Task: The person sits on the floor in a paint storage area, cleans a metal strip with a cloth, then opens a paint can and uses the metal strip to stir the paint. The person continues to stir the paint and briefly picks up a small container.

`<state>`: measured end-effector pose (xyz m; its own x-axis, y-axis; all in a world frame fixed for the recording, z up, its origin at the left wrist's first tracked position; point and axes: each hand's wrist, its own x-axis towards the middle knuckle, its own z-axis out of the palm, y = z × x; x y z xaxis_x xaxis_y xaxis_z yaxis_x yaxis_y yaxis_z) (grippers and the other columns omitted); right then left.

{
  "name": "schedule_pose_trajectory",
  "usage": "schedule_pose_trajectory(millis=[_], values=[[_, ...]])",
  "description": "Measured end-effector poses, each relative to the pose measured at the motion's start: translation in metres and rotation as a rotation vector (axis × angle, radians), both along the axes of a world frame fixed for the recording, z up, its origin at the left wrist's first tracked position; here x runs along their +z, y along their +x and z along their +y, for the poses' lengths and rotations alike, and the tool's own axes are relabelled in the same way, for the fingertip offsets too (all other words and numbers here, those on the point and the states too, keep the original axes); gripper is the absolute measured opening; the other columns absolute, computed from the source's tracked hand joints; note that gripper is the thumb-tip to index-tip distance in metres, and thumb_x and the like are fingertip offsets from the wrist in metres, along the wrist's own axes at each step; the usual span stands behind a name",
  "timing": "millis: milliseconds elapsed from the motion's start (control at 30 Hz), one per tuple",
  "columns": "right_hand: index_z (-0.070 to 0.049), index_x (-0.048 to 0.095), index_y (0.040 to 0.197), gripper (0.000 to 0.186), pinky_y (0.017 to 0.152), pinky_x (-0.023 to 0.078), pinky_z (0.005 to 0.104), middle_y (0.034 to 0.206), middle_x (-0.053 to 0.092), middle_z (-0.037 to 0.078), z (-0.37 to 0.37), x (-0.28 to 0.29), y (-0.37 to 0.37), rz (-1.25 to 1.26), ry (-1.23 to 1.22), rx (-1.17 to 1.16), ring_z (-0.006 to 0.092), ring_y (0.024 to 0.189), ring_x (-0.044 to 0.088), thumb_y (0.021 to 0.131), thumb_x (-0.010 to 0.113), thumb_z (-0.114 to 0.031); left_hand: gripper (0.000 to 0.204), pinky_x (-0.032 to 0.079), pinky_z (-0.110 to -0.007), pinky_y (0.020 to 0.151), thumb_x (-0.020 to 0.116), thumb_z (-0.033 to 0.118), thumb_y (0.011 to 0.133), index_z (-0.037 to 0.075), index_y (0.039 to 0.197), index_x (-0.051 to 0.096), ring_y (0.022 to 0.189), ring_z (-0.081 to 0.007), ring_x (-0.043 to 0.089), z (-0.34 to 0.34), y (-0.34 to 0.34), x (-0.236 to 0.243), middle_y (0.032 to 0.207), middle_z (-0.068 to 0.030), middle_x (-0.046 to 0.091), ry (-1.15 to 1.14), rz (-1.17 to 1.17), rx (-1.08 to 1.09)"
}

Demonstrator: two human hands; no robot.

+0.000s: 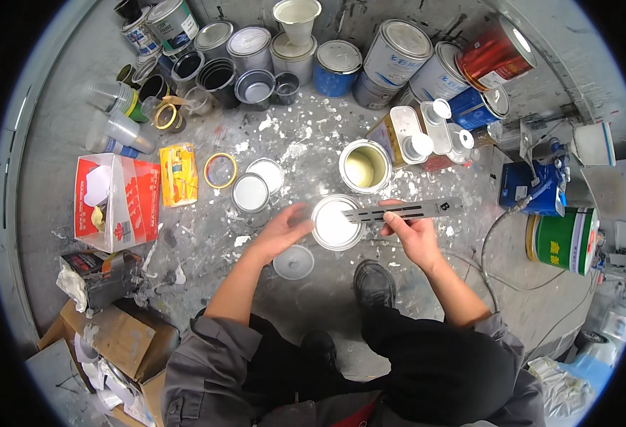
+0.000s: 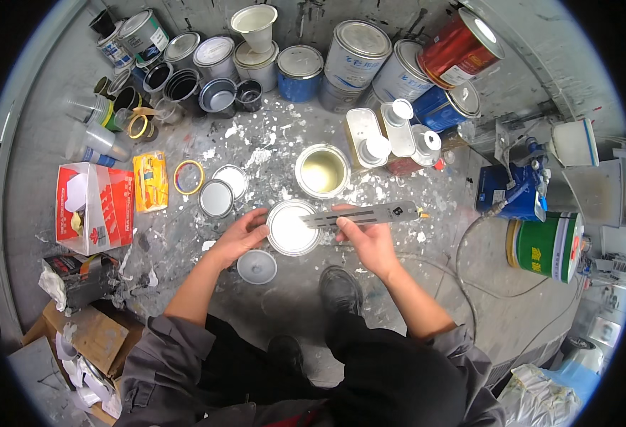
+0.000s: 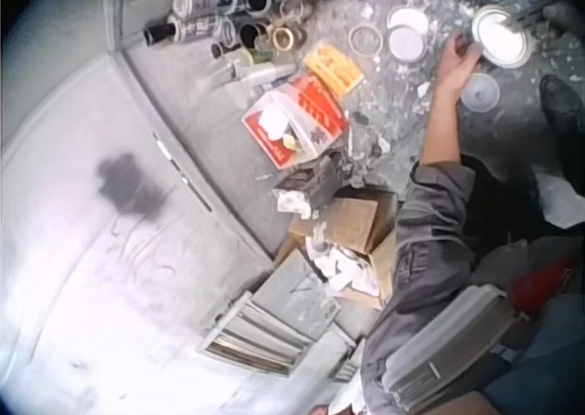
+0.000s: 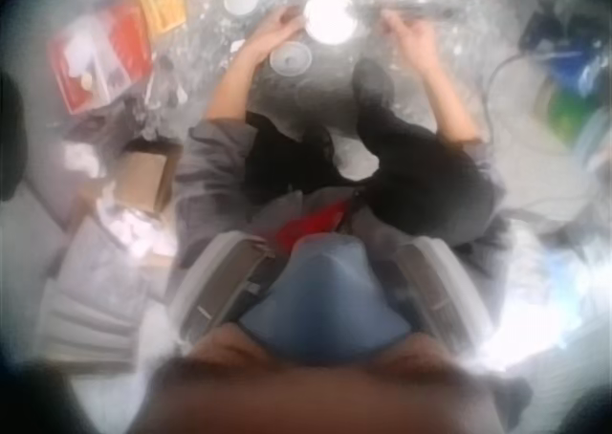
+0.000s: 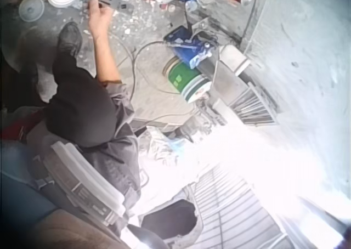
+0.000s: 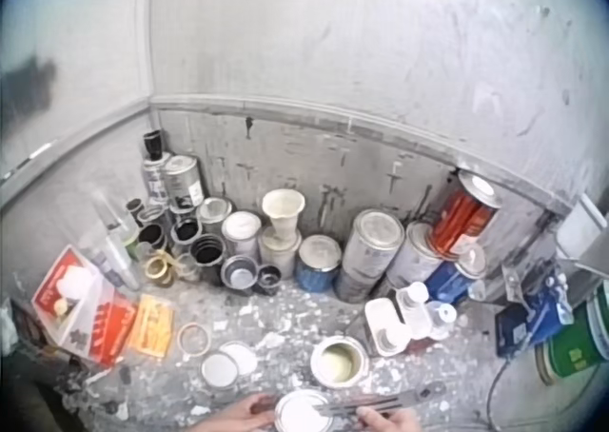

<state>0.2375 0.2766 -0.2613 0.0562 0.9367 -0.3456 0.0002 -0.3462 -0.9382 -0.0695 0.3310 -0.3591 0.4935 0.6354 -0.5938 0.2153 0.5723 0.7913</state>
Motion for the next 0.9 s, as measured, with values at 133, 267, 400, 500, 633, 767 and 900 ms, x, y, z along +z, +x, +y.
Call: schedule_pose_trajectory(millis=[133, 267, 400, 500, 633, 767, 900], values=[[0.001, 0.068, 0.127, 0.028, 0.070, 0.055, 0.0260, 0.085, 0.070, 0.002, 0.000, -0.003, 0.004, 0.016, -0.012, -0.014, 0.0101, 0.075, 0.066, 0.102, 0.066, -0.011, 0.088, 0.039, -0.045, 0.117, 0.070, 0.051, 0.097, 0.008, 0.162, 0.028, 0.147, -0.0357, 0.042, 0.003, 0.005, 0.007, 0.158, -0.0254, 0.042, -0.022, 0.043, -0.038], [0.001, 0.068, 0.127, 0.028, 0.070, 0.054, 0.0259, 0.085, 0.070, 0.002, 0.001, 0.000, 0.008, 0.007, -0.039, -0.026, 0.0102, 0.075, 0.065, 0.102, 0.066, -0.012, 0.094, 0.037, -0.046, 0.119, 0.069, 0.054, 0.096, 0.009, 0.164, 0.023, 0.149, -0.0376, 0.038, 0.005, 0.010, 0.013, 0.160, -0.0277, 0.037, -0.035, 0.035, -0.062], [0.001, 0.068, 0.127, 0.028, 0.071, 0.054, 0.0252, 0.085, 0.070, 0.002, -0.001, -0.004, 0.009, 0.041, -0.049, -0.045, 0.0102, 0.076, 0.065, 0.102, 0.067, -0.011, 0.095, 0.036, -0.047, 0.119, 0.072, 0.052, 0.095, 0.010, 0.164, 0.022, 0.149, -0.0385, 0.037, 0.003, 0.011, 0.014, 0.159, -0.0287, 0.035, -0.042, -0.020, -0.040], [0.001, 0.069, 0.126, 0.027, 0.072, 0.054, 0.0252, 0.088, 0.070, 0.002, -0.002, -0.001, 0.009, 0.038, -0.045, -0.041, 0.0102, 0.077, 0.066, 0.101, 0.067, -0.010, 0.092, 0.037, -0.048, 0.118, 0.076, 0.047, 0.093, 0.010, 0.161, 0.027, 0.147, -0.0387, 0.038, 0.003, 0.014, 0.013, 0.158, -0.0282, 0.037, -0.064, -0.061, 0.012], [0.002, 0.069, 0.125, 0.026, 0.072, 0.055, 0.0268, 0.092, 0.071, 0.003, -0.003, 0.020, 0.003, -0.127, 0.082, 0.067, 0.0114, 0.078, 0.066, 0.101, 0.067, -0.009, 0.085, 0.038, -0.048, 0.117, 0.081, 0.042, 0.090, 0.009, 0.153, 0.034, 0.146, -0.0385, 0.039, 0.002, 0.018, 0.003, 0.157, -0.0267, 0.039, -0.100, -0.083, 0.095], [-0.004, 0.071, 0.122, 0.029, 0.067, 0.054, 0.0321, 0.087, 0.069, 0.009, 0.010, 0.072, -0.008, -0.613, 0.543, 0.345, 0.0205, 0.074, 0.066, 0.093, 0.069, -0.002, 0.077, 0.040, -0.047, 0.115, 0.080, 0.040, 0.092, 0.009, 0.149, 0.038, 0.144, -0.0353, 0.042, -0.002, 0.019, -0.003, 0.155, -0.0244, 0.041, -0.107, -0.129, 0.105], [-0.007, 0.071, 0.117, 0.030, 0.062, 0.053, 0.0382, 0.084, 0.066, 0.012, 0.006, 0.087, -0.017, -0.775, 0.539, 0.356, 0.0312, 0.070, 0.066, 0.088, 0.071, 0.000, 0.070, 0.046, -0.044, 0.109, 0.078, 0.034, 0.094, 0.010, 0.147, 0.039, 0.136, -0.0310, 0.049, -0.002, 0.026, 0.005, 0.151, -0.0215, 0.045, -0.117, -0.212, 0.114]])
